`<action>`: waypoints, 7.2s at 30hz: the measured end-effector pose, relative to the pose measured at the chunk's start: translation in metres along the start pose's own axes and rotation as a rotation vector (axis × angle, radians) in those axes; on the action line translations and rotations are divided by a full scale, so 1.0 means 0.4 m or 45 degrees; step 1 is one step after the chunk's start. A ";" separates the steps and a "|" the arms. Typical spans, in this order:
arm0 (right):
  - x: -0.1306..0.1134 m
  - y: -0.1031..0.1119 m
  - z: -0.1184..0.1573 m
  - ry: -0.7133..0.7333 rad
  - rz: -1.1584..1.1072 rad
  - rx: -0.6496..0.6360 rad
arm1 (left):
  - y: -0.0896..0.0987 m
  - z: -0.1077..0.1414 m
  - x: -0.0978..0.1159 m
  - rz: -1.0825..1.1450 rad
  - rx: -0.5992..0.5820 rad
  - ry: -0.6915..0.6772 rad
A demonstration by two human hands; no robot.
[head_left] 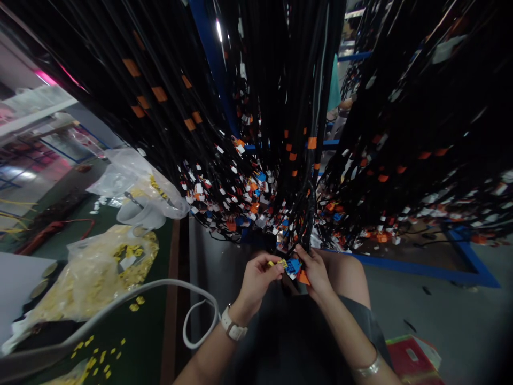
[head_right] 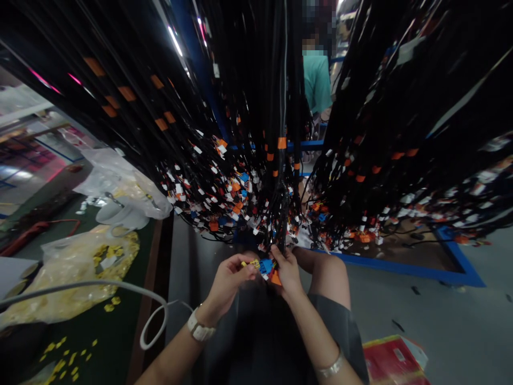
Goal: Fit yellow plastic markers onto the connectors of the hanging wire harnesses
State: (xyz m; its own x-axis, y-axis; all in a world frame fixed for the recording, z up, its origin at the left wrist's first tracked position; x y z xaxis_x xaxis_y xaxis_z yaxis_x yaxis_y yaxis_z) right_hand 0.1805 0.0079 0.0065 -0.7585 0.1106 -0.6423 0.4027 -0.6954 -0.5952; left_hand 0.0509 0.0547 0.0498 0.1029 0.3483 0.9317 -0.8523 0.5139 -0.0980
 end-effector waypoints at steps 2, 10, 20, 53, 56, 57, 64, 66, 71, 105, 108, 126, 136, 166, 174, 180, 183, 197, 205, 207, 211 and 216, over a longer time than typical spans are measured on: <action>0.002 0.001 -0.001 -0.013 0.001 0.008 | 0.005 -0.003 -0.005 -0.003 0.017 0.006; 0.004 -0.001 -0.002 -0.016 -0.001 -0.005 | 0.002 -0.006 -0.015 0.113 -0.021 0.092; 0.009 -0.007 0.002 -0.032 -0.027 -0.001 | -0.001 -0.004 -0.009 -0.090 -0.029 -0.022; 0.009 -0.005 -0.003 -0.022 -0.019 -0.022 | -0.010 0.004 -0.006 -0.108 0.006 -0.003; 0.007 -0.005 -0.002 -0.004 -0.013 -0.004 | -0.002 0.004 -0.003 -0.200 0.074 -0.040; 0.006 -0.005 -0.001 -0.006 -0.012 0.000 | -0.001 0.004 -0.004 -0.249 0.084 -0.043; 0.007 -0.004 -0.002 0.007 0.021 -0.001 | -0.009 0.002 -0.022 -0.332 0.056 0.054; 0.008 -0.003 -0.003 0.012 0.020 0.003 | -0.012 0.003 -0.023 -0.315 0.052 0.060; 0.007 -0.004 -0.003 0.020 0.035 0.016 | -0.012 0.004 -0.019 -0.264 0.064 0.049; 0.011 -0.003 0.001 0.020 0.020 0.013 | -0.021 0.004 -0.035 -0.196 0.070 0.052; 0.010 -0.001 0.002 0.044 0.032 0.020 | -0.025 0.003 -0.043 -0.168 0.029 0.061; -0.006 -0.008 0.020 0.266 0.382 -0.224 | -0.015 0.001 -0.027 -0.290 0.066 -0.007; 0.014 -0.006 0.014 0.188 0.423 -0.457 | -0.013 -0.007 -0.040 -0.076 -0.024 0.009; 0.007 -0.012 0.019 0.008 0.075 -0.311 | -0.006 0.023 0.043 -0.848 0.143 -0.490; 0.017 -0.015 0.019 0.002 0.087 -0.358 | -0.011 0.001 -0.003 -0.268 0.078 -0.115; 0.018 -0.008 0.018 -0.001 0.070 -0.370 | -0.007 -0.003 -0.011 -0.366 0.080 -0.067; 0.017 -0.007 0.017 0.015 0.059 -0.379 | -0.007 -0.005 -0.025 -0.281 0.058 0.042; 0.018 -0.006 0.010 0.046 0.139 -0.363 | -0.013 -0.001 -0.004 -0.494 0.057 -0.119; 0.019 -0.006 0.010 0.051 0.133 -0.389 | -0.020 -0.005 -0.028 -0.373 0.017 -0.053; 0.016 -0.006 0.011 0.070 0.147 -0.396 | -0.021 -0.007 -0.039 -0.316 0.002 0.004; 0.013 -0.005 0.012 0.093 0.194 -0.385 | -0.023 -0.005 -0.053 -0.208 -0.019 0.131; 0.010 -0.009 0.013 0.131 0.219 -0.383 | -0.022 -0.002 -0.053 -0.142 -0.006 0.183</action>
State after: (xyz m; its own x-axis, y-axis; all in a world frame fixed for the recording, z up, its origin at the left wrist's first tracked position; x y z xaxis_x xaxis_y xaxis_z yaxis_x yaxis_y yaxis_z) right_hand 0.1734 0.0073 0.0086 -0.6172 0.0915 -0.7815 0.6643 -0.4715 -0.5799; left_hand 0.0566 0.0432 0.0306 0.2694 0.3975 0.8772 -0.8290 0.5593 0.0011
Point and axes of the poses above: each hand's wrist, its own z-axis away from the middle knuckle, its own y-axis out of the back of the hand, x = y × z, the point moved 5 cm from there along -z, towards the middle knuckle, and after that the axes turned 9 degrees about -z, right-handed, at the moved point
